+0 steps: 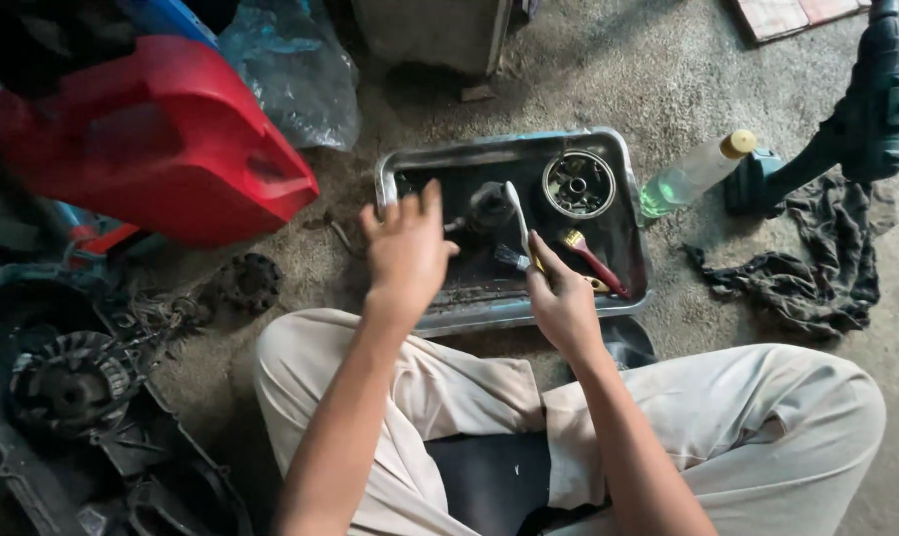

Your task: The person sits on the floor and cleans a cylindrical mechanical part using a brush and a small stick. They scrub the part over a metal tray containing liquid, rotating it to clean different sides and crevices.

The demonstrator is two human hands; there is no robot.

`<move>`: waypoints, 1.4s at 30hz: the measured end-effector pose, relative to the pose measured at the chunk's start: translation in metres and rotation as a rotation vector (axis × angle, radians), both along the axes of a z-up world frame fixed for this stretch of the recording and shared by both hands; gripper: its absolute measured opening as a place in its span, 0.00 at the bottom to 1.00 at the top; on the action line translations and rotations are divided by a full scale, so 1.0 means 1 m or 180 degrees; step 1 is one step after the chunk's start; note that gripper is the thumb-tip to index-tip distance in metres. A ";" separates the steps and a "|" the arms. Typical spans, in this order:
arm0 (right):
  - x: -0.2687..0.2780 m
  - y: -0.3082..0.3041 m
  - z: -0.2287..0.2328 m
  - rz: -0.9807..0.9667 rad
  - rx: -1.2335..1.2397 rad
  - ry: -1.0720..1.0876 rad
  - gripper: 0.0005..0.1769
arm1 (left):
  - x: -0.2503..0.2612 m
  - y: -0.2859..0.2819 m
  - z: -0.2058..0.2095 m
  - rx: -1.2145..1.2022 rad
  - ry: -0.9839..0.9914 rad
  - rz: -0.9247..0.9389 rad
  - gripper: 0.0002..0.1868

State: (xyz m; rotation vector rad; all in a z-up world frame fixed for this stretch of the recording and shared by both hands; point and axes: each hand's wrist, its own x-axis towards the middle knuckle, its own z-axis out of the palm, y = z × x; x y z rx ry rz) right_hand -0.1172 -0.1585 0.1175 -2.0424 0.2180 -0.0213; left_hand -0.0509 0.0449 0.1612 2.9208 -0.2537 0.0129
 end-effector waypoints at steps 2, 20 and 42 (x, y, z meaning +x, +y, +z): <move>-0.002 0.002 0.002 -0.0020 0.0005 -0.0023 0.25 | 0.001 0.016 -0.011 -0.0424 0.0440 0.0084 0.30; -0.028 0.011 -0.021 0.0149 -0.0075 -0.0393 0.27 | 0.004 0.017 -0.062 -0.1238 -0.0325 -0.0223 0.06; -0.012 0.043 0.012 0.0237 -0.0926 -0.0538 0.24 | 0.021 -0.046 -0.077 -0.0754 0.0616 0.0009 0.07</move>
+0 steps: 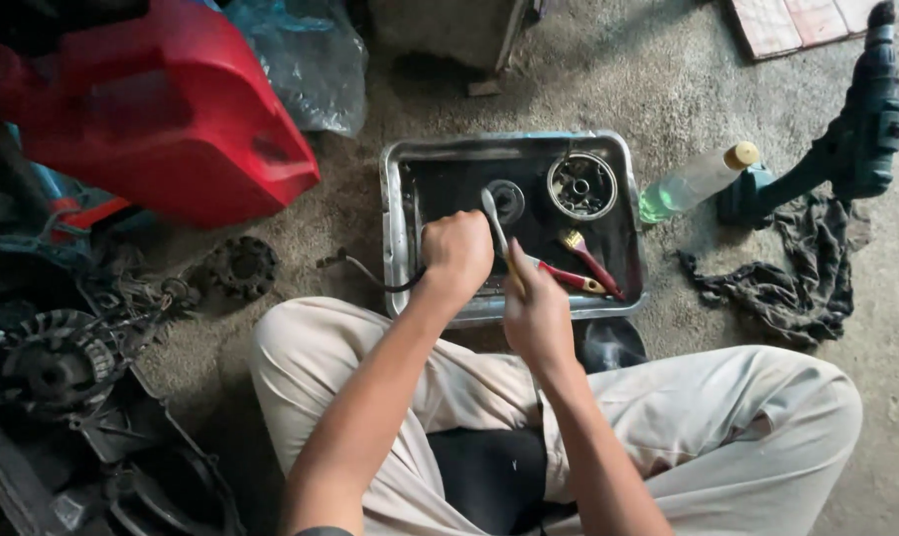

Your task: The person sits on the floor and cleans a cylindrical mechanical part using a brush and a small stick. They scrub the part over a metal tray containing liquid, rotating it to clean different sides and crevices.

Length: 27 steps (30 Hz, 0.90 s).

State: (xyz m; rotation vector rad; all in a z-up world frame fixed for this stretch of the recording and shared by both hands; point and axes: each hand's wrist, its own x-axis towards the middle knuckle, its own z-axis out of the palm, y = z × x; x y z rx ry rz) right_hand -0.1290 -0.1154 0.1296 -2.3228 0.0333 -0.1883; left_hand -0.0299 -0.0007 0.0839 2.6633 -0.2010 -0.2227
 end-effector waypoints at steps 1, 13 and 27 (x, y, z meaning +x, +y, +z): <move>-0.004 0.002 -0.002 0.0006 0.0004 -0.0010 0.24 | 0.002 -0.003 -0.007 0.0004 -0.0010 0.0006 0.07; 0.002 0.018 -0.009 -0.0491 0.0274 0.0081 0.28 | 0.000 -0.006 -0.018 0.0077 -0.0015 -0.0069 0.08; -0.019 0.016 -0.017 -0.0675 0.0839 0.0145 0.25 | 0.001 -0.008 -0.038 0.0269 -0.0346 0.0004 0.06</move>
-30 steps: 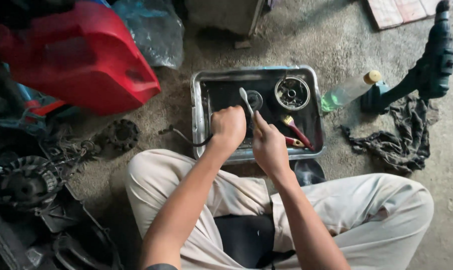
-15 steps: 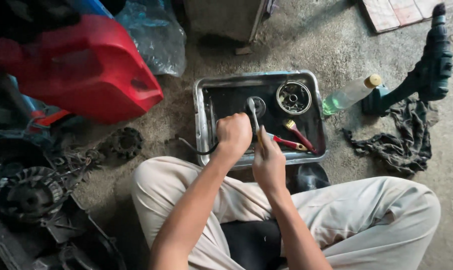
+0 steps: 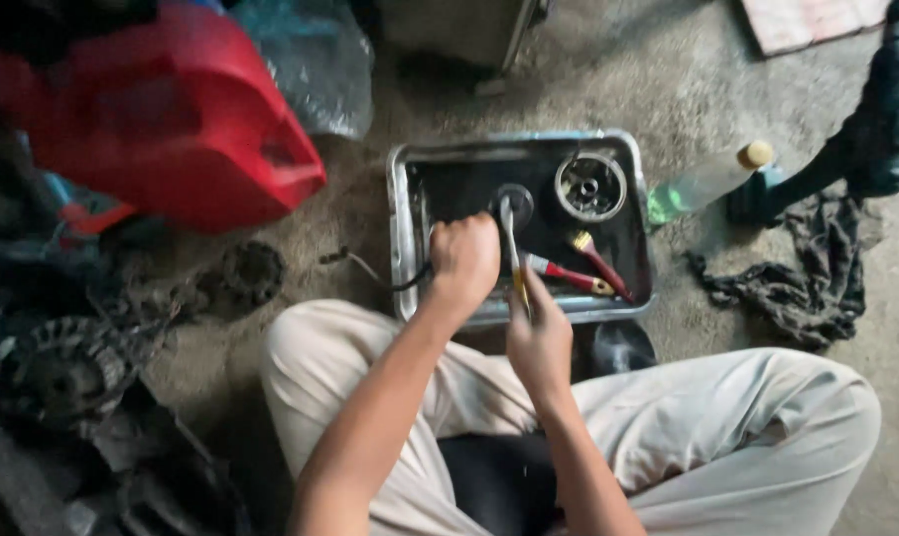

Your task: The person sits on the floor and cleans a cylindrical mechanical part using a brush and a small stick. They scrub the part over a metal tray containing liquid, rotating it to clean different sides and crevices.

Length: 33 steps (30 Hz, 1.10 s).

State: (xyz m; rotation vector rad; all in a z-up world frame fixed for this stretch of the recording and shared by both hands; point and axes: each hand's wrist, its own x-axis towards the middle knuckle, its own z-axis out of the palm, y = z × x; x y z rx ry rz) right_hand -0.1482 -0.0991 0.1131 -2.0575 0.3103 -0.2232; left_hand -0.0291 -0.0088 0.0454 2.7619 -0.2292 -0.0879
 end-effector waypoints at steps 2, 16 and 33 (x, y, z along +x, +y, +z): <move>-0.009 -0.026 -0.009 0.0047 0.0064 0.0065 0.25 | 0.006 0.000 0.005 0.0102 -0.0112 0.0068 0.06; 0.084 -0.124 0.025 0.0756 0.0608 0.1115 0.20 | 0.007 0.016 0.021 0.0131 -0.0815 -0.0230 0.17; 0.110 -0.134 0.031 0.1726 -0.0556 0.1235 0.20 | 0.011 0.025 0.021 -0.0054 -0.1008 -0.0271 0.07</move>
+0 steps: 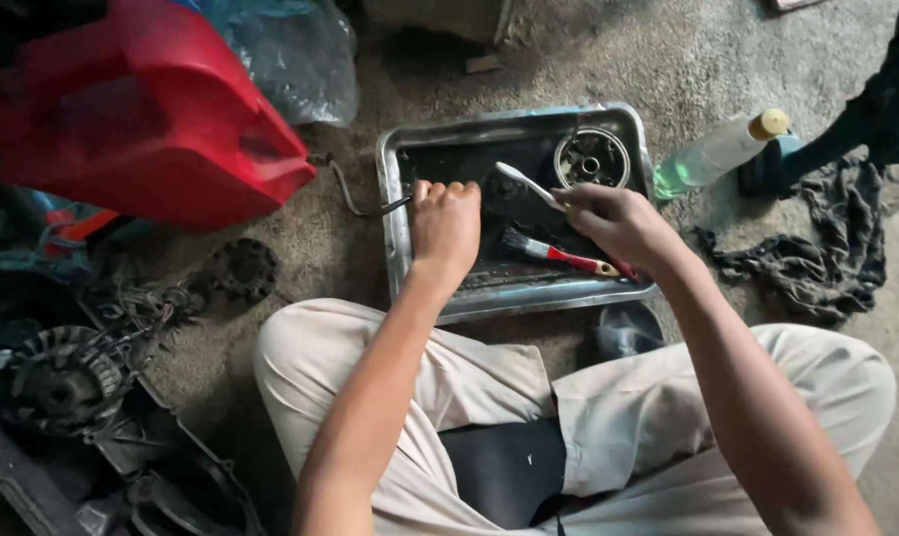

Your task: The person sits on the floor and cleans a cylindrical mechanical part using a brush and a small stick. They scrub the part over a metal tray containing liquid, rotating it to clean different sides and crevices.

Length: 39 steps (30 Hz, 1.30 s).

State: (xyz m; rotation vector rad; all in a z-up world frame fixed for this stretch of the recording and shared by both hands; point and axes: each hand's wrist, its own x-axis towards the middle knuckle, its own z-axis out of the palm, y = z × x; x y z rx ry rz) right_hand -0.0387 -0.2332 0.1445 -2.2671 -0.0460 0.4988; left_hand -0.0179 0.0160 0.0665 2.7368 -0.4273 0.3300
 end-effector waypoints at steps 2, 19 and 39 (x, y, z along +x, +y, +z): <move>-0.004 -0.011 -0.023 -0.0019 0.0020 -0.0190 0.18 | -0.001 -0.006 -0.006 0.0001 -0.0045 0.0010 0.06; -0.062 0.016 -0.031 -0.0714 0.0763 -0.0610 0.19 | -0.022 -0.013 0.027 0.0351 0.0442 0.0298 0.06; -0.079 0.069 -0.004 -0.2364 0.2800 0.1041 0.24 | -0.050 -0.017 0.018 0.0523 0.0020 0.0390 0.09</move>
